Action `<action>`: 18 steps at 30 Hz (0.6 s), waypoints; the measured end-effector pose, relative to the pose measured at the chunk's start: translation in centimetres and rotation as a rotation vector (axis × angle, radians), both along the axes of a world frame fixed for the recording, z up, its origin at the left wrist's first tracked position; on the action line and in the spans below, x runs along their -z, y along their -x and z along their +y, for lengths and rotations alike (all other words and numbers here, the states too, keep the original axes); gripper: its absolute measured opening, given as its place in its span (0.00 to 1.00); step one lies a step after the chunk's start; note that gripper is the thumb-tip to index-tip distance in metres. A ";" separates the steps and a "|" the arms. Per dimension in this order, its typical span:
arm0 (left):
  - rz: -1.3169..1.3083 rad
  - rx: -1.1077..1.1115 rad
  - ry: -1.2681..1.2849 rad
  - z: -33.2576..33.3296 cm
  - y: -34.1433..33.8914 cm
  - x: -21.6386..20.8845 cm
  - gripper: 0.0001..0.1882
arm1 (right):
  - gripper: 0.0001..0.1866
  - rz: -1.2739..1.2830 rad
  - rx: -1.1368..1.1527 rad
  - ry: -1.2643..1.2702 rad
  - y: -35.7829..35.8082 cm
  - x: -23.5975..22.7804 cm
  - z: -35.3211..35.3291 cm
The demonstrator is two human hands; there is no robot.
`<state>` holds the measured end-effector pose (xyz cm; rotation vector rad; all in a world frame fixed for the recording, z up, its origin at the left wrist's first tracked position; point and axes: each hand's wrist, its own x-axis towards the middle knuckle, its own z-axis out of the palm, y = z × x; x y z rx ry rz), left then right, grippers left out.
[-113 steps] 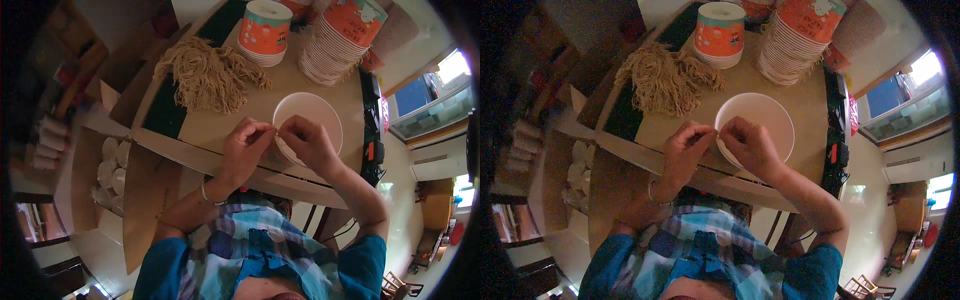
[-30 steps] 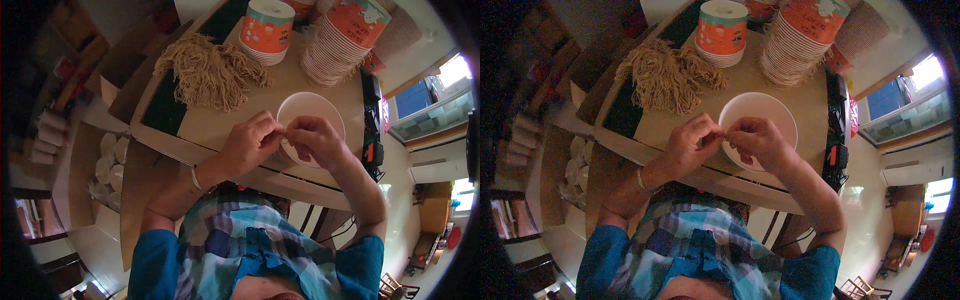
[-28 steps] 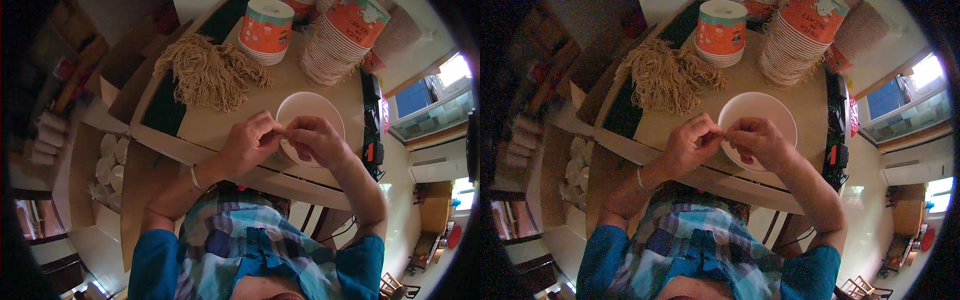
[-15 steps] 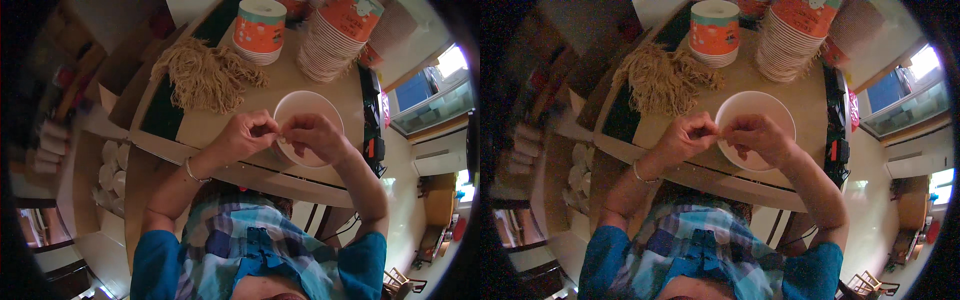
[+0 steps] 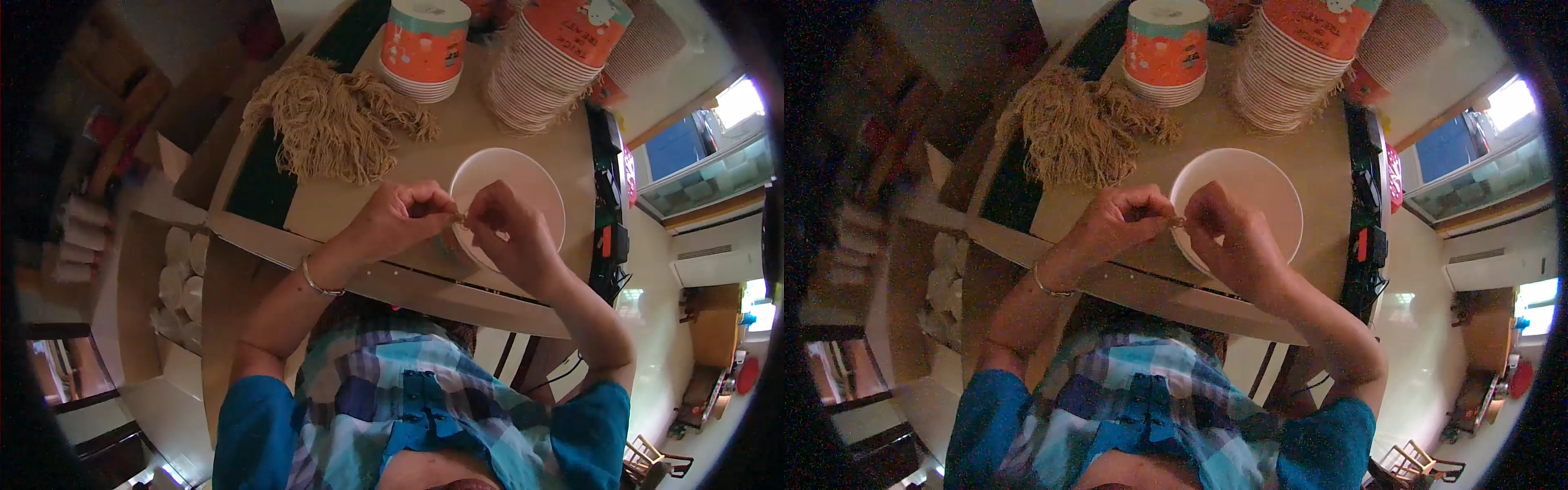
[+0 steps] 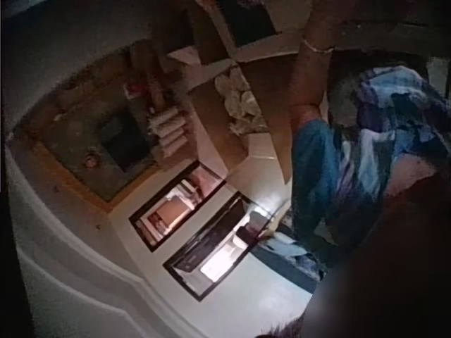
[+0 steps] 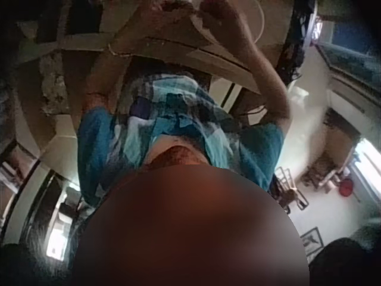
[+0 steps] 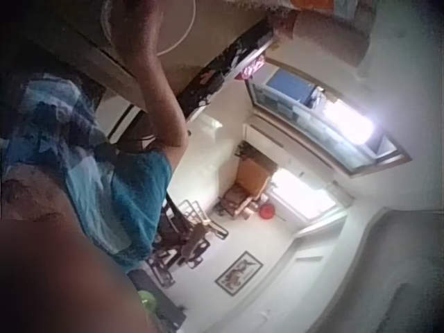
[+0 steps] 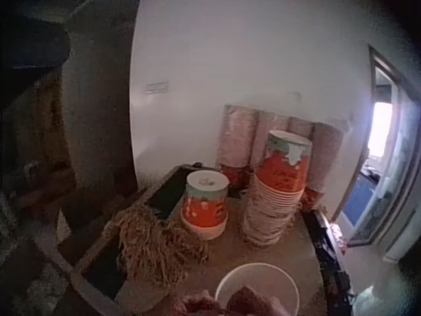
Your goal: Attaching a string handle to a paper cup.
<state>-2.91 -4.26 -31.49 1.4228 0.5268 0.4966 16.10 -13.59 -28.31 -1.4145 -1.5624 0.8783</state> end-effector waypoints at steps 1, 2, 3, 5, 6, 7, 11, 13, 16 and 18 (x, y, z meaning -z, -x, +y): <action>-0.033 -0.008 0.016 0.0 0.1 0.2 0.05 | 0.07 -0.002 -0.005 0.003 0.0 -0.1 -0.2; -0.036 -0.010 0.018 0.0 0.1 0.2 0.05 | 0.06 -0.052 -0.038 -0.037 -0.1 -0.2 -0.4; -0.022 -0.010 0.017 -0.1 0.1 0.1 0.05 | 0.06 -0.101 -0.071 -0.077 -0.1 -0.4 -0.5; -0.010 -0.010 0.019 -0.1 0.1 0.0 0.06 | 0.05 -0.156 -0.054 -0.086 0.2 -0.8 -0.6; 0.000 -0.013 0.026 -0.2 0.1 -0.2 0.05 | 0.04 -0.209 -0.036 -0.098 0.3 -0.9 -0.7; 0.012 -0.016 0.034 -0.2 0.1 -0.2 0.05 | 0.04 -0.212 -0.037 -0.097 0.4 -0.9 -0.7; -0.043 -0.015 0.056 -0.2 0.1 0.4 0.05 | 0.05 -0.293 -0.025 -0.131 0.7 -1.0 -0.7; -0.058 -0.014 0.026 -0.2 0.1 0.4 0.05 | 0.05 -0.317 -0.028 -0.151 0.9 -1.0 -0.7; -0.101 -0.014 -0.036 -0.1 0.0 0.8 0.05 | 0.05 -0.334 -0.011 -0.150 1.0 -1.2 -0.7; -0.106 -0.014 -0.068 -0.1 0.0 0.9 0.05 | 0.05 -0.313 0.001 -0.100 1.1 -1.3 -0.7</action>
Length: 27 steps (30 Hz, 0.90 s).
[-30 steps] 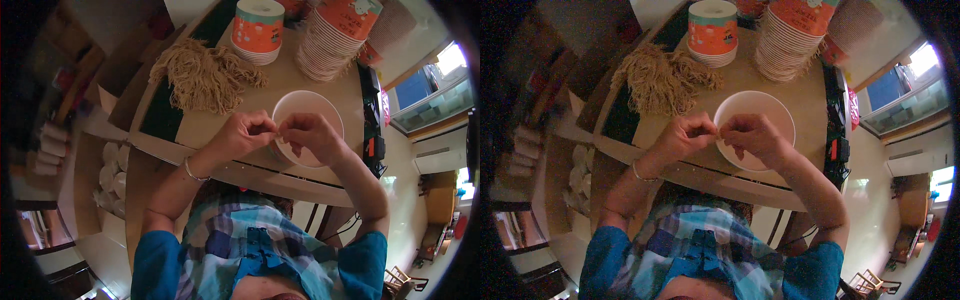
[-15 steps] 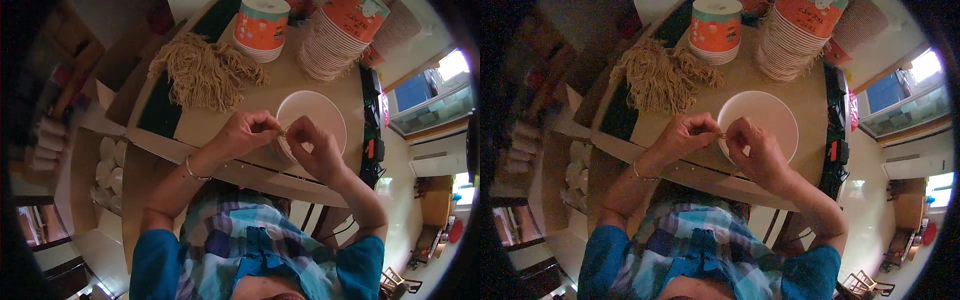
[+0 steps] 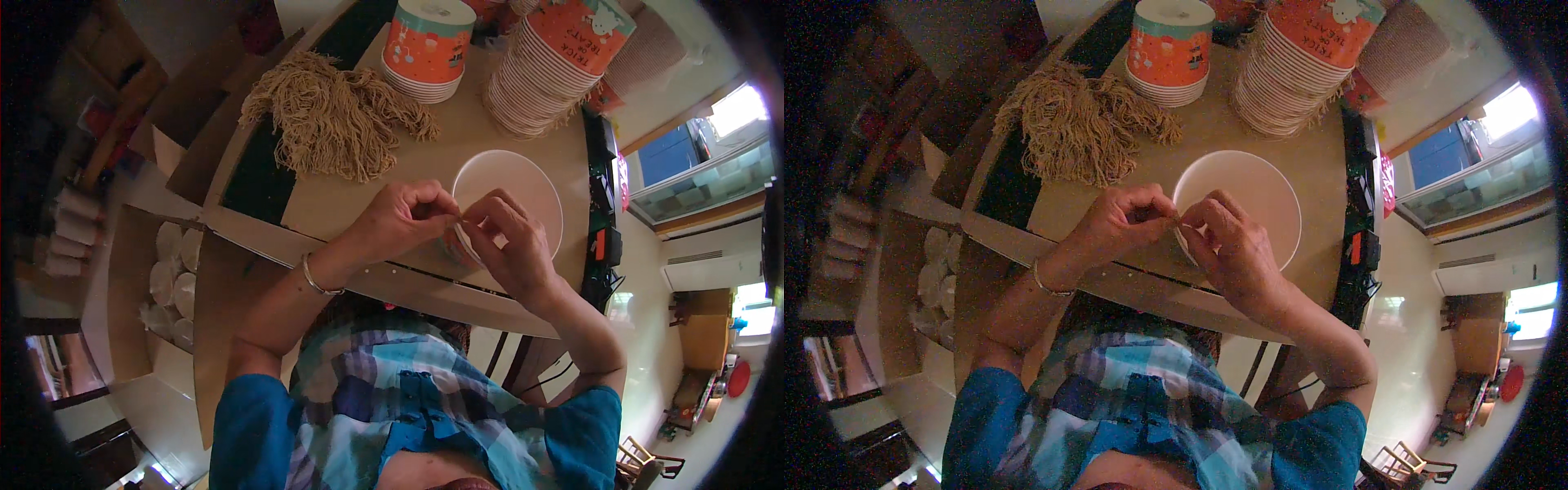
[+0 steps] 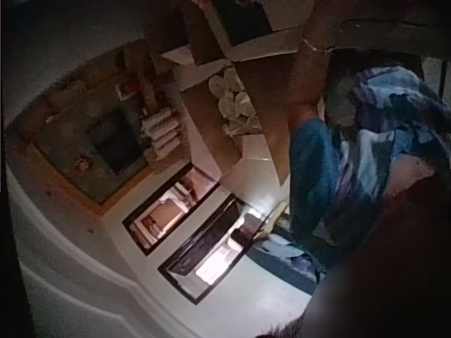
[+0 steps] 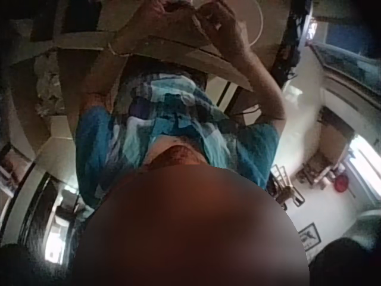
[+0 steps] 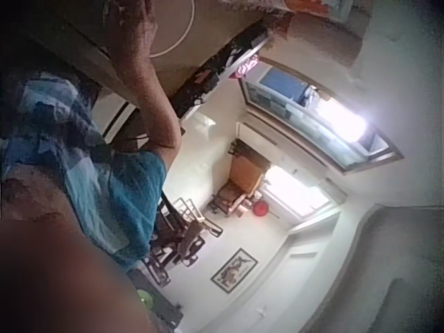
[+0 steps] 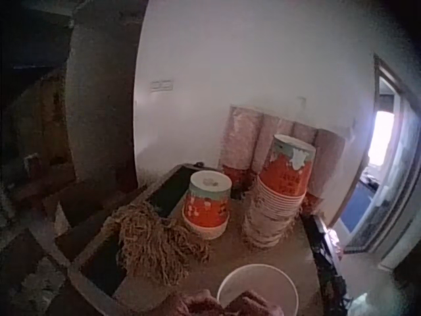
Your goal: Attaching a string handle to a paper cup.
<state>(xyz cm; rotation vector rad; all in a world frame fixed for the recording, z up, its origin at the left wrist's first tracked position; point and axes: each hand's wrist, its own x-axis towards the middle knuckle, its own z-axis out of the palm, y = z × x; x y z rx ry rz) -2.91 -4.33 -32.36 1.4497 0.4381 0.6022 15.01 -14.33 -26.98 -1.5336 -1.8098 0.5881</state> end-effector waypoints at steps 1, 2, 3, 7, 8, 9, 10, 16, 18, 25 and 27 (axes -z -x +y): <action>-0.004 -0.001 -0.032 0.0 0.0 0.0 0.05 | 0.05 -0.002 -0.001 0.000 0.0 -0.1 0.0; -0.006 -0.001 -0.033 0.0 0.0 0.0 0.05 | 0.05 0.001 0.004 0.010 0.1 -0.1 0.0; -0.012 0.001 -0.051 0.1 0.0 -0.1 0.06 | 0.04 0.004 0.009 0.020 0.1 -0.2 0.0; -0.031 0.000 -0.104 -0.1 0.1 -0.1 0.03 | 0.03 0.009 0.010 0.025 0.2 0.0 -0.1; -0.032 0.000 -0.104 0.0 0.1 -0.2 0.03 | 0.03 -0.008 0.009 0.013 0.2 0.0 -0.1; -0.013 -0.010 -0.153 0.0 0.1 -0.3 0.02 | 0.02 -0.024 0.007 0.001 0.2 0.0 -0.1; 0.005 -0.019 -0.203 0.0 0.2 -0.4 0.02 | 0.02 -0.024 0.007 0.001 0.2 -0.1 -0.1; 0.039 -0.032 -0.296 0.1 0.1 -1.0 0.06 | 0.03 -0.078 -0.025 -0.018 0.4 -0.7 -0.4; 0.067 -0.022 -0.322 0.0 0.1 -1.8 0.05 | 0.03 -0.100 -0.016 -0.036 0.4 -0.5 -0.4; 0.079 -0.035 -0.389 -0.3 0.1 -1.7 0.04 | 0.02 0.077 0.022 0.070 -0.2 0.0 0.5; 0.075 -0.034 -0.390 -0.2 0.0 -1.6 0.04 | 0.02 0.242 0.021 0.204 -1.0 1.0 0.8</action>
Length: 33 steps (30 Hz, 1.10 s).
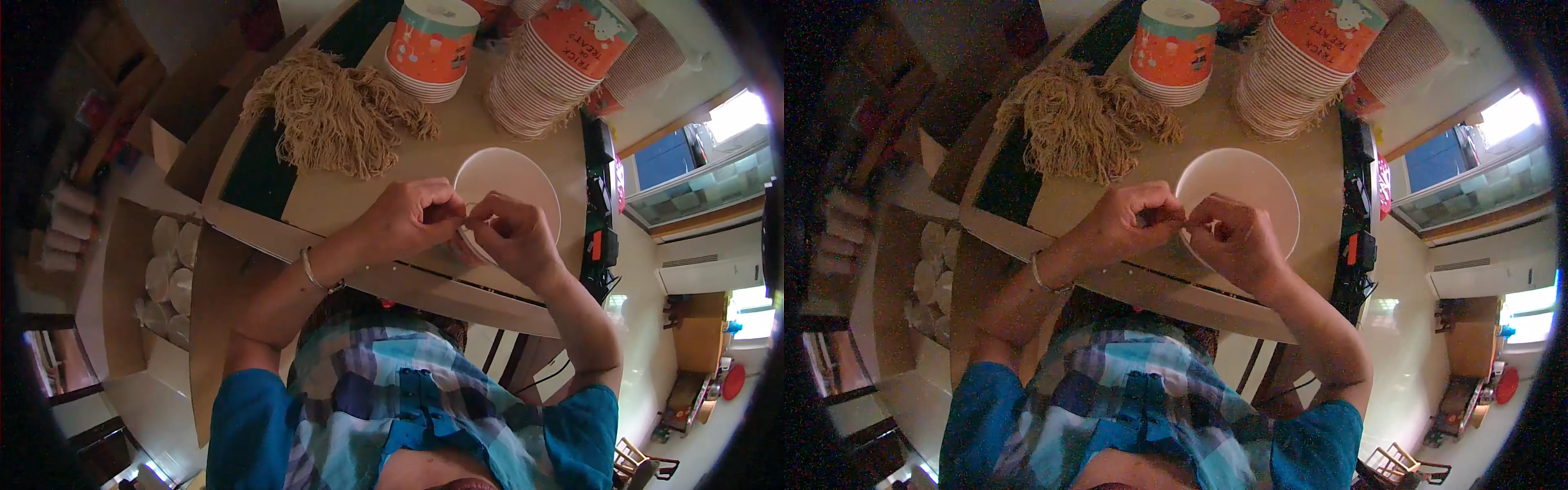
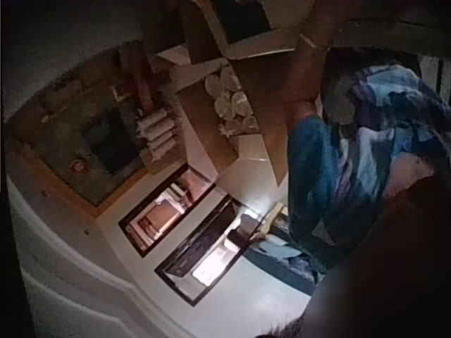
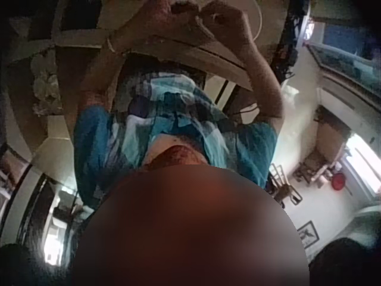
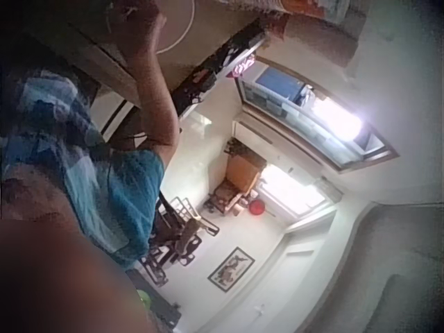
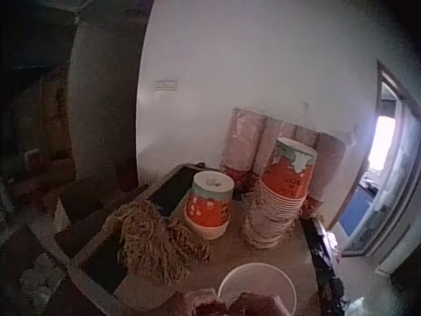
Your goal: Attaching a string handle to a paper cup.
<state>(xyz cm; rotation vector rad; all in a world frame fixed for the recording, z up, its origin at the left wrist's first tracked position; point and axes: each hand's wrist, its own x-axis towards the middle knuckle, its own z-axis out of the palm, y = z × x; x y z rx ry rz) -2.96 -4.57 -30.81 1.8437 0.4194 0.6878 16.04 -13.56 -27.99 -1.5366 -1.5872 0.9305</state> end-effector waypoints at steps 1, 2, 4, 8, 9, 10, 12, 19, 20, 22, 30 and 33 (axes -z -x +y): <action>-0.003 0.002 -0.001 0.0 0.0 0.1 0.04 | 0.02 0.000 0.000 0.000 -0.1 -0.1 0.1; -0.003 0.000 0.000 0.0 0.0 0.1 0.04 | 0.02 0.040 -0.006 0.035 -0.2 -0.2 0.2; 0.002 0.004 0.026 0.0 0.0 0.1 0.03 | 0.02 0.080 -0.014 0.071 -0.3 -0.2 0.4; -0.009 0.005 0.061 -0.1 0.0 0.1 0.03 | 0.03 0.136 -0.033 0.087 -0.3 -0.2 0.6; -0.011 0.008 0.071 -0.1 0.0 0.1 0.03 | 0.03 0.120 -0.013 0.120 -0.2 -0.3 0.6; -0.012 0.011 0.081 0.0 0.0 0.1 0.03 | 0.03 0.120 -0.013 0.122 -0.3 -0.1 0.5; -0.011 0.019 0.075 0.1 0.0 0.1 0.03 | 0.03 0.079 -0.003 0.100 -0.4 0.1 0.2; 0.004 0.043 0.058 0.5 -0.1 0.1 0.03 | 0.03 -0.012 -0.084 -0.035 -0.7 -0.2 0.7; 0.005 0.043 0.058 0.5 -0.1 0.1 0.03 | 0.03 0.030 -0.058 0.070 -0.6 -0.6 0.7; 0.000 0.025 0.025 0.5 0.0 0.3 0.03 | 0.03 0.072 -0.032 0.176 -0.2 -1.3 0.8; 0.002 0.050 0.157 0.5 0.0 0.3 0.03 | 0.06 0.283 0.090 0.320 -0.4 -1.7 0.6; -0.019 0.049 0.198 0.2 -0.1 0.8 0.03 | 0.08 0.318 0.056 0.295 -0.1 -1.9 0.2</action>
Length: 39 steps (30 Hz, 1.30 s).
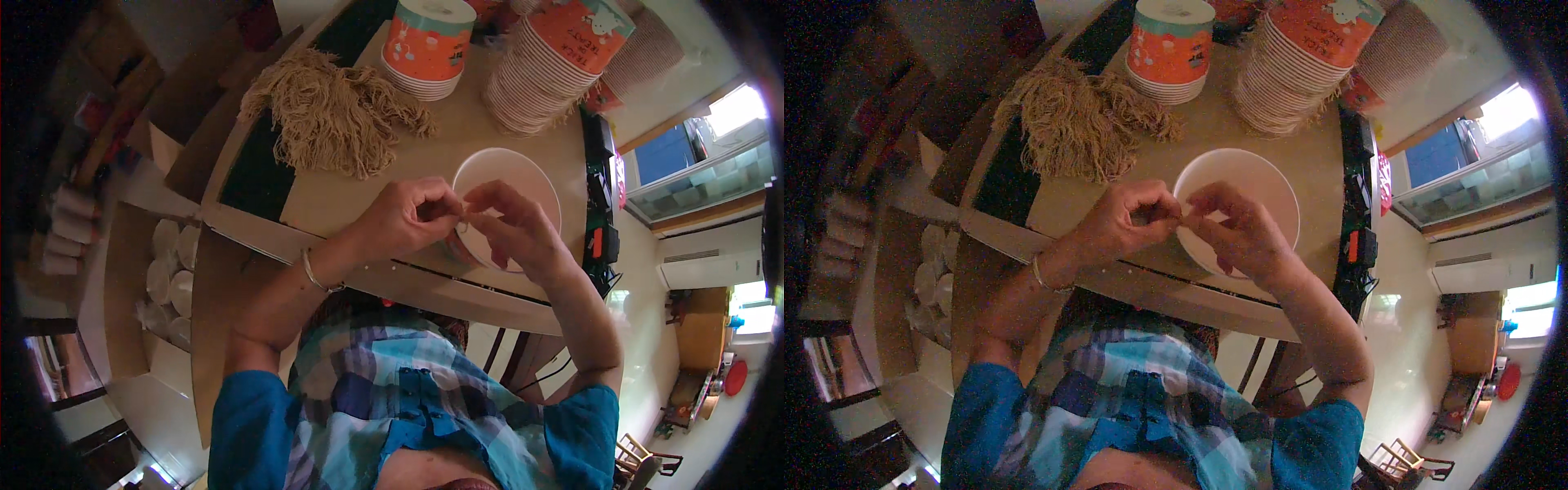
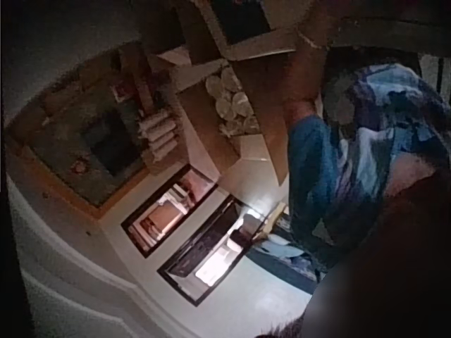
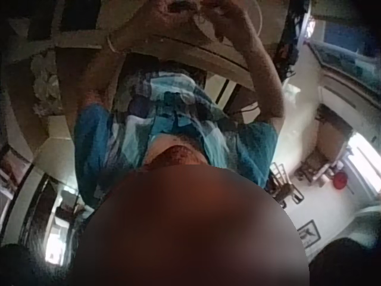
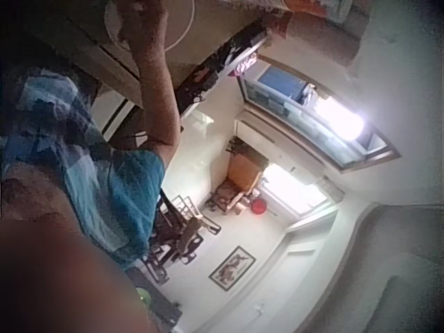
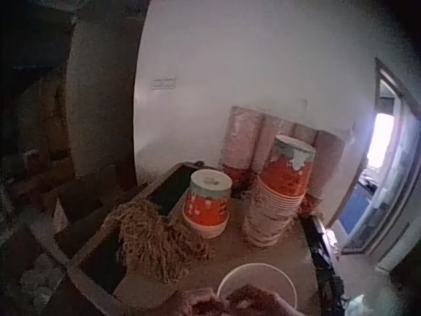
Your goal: Attaching a string handle to a paper cup.
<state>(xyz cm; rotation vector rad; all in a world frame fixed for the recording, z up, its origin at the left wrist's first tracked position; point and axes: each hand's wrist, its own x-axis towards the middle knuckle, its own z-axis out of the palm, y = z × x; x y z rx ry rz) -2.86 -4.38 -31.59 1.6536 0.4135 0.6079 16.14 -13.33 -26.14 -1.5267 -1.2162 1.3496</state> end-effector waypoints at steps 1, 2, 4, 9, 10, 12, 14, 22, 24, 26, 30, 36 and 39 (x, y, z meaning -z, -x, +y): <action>-0.028 -0.010 0.008 -0.2 0.0 0.2 0.04 | 0.08 0.001 0.003 0.000 -0.2 -0.1 0.0; -0.027 -0.008 0.007 -0.3 -0.1 0.4 0.04 | 0.09 0.030 -0.057 0.063 -0.5 -0.1 0.0; -0.030 -0.051 0.066 -0.6 -0.2 0.7 0.04 | 0.09 0.061 -0.114 0.124 -0.6 -0.2 -0.1; -0.028 -0.084 0.107 -1.1 0.2 0.6 0.05 | 0.07 0.104 -0.092 0.125 -0.2 -0.3 -0.1; -0.025 -0.091 0.068 -1.2 0.2 0.5 0.05 | 0.07 0.107 -0.089 0.125 -0.2 -0.2 -0.2; -0.044 -0.111 0.026 -1.3 0.1 0.9 0.05 | 0.04 0.129 -0.077 0.141 -0.2 0.1 0.0; -0.061 -0.126 -0.018 -1.4 0.0 1.0 0.04 | 0.04 0.144 -0.077 0.136 -0.4 0.5 -0.1; -0.099 -0.227 0.068 -2.6 -0.3 0.7 0.04 | 0.04 0.175 -0.059 0.090 -0.2 0.5 -0.1; -0.119 -0.226 0.112 -2.8 -0.4 0.8 0.04 | 0.06 0.182 -0.017 0.113 -0.1 0.4 -0.1; -0.139 -0.227 0.155 -2.8 -0.4 0.9 0.05 | 0.07 0.253 -0.012 0.132 -0.4 0.5 -0.3; -0.122 -0.240 0.194 -3.0 -0.5 1.0 0.05 | 0.11 0.389 -0.040 0.164 -1.2 1.1 -0.6; -0.139 -0.245 0.213 -3.1 -0.7 1.7 0.05 | 0.08 0.431 -0.082 0.185 -1.1 0.9 -0.5; -0.144 -0.243 0.224 -3.1 -0.7 1.6 0.05 | 0.07 0.380 -0.063 0.183 -0.9 1.1 -0.3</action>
